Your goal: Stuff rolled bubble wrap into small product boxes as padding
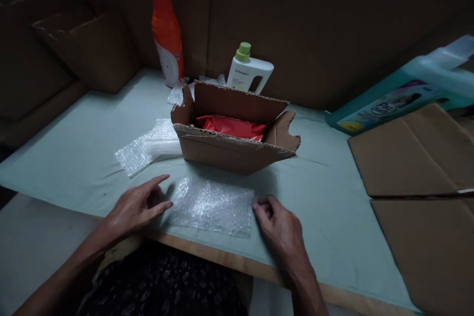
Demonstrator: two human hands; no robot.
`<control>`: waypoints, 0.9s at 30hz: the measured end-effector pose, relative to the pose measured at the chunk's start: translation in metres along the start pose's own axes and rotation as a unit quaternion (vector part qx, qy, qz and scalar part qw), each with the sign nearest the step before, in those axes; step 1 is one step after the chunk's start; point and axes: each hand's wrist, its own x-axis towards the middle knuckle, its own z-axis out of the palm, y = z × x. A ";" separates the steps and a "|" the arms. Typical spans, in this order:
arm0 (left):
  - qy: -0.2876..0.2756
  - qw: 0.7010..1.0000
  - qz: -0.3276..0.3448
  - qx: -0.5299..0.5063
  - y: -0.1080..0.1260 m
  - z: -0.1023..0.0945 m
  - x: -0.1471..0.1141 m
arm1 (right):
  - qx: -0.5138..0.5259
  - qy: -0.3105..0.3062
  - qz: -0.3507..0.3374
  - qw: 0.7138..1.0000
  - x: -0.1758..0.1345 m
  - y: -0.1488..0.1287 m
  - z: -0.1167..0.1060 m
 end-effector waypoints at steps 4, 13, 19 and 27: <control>0.100 0.993 0.054 -0.006 0.009 -0.015 0.003 | -0.006 0.102 -0.075 0.992 -0.003 -0.011 -0.003; 0.091 0.944 0.277 0.151 0.050 0.052 0.019 | -0.091 0.008 -0.343 0.935 0.000 -0.053 0.069; -0.061 0.941 0.259 0.208 0.013 0.057 -0.007 | -0.157 0.005 -0.340 0.927 -0.017 -0.005 0.067; 0.046 0.976 0.213 -0.008 0.023 0.011 0.011 | 0.023 0.141 -0.214 0.966 -0.004 0.021 0.013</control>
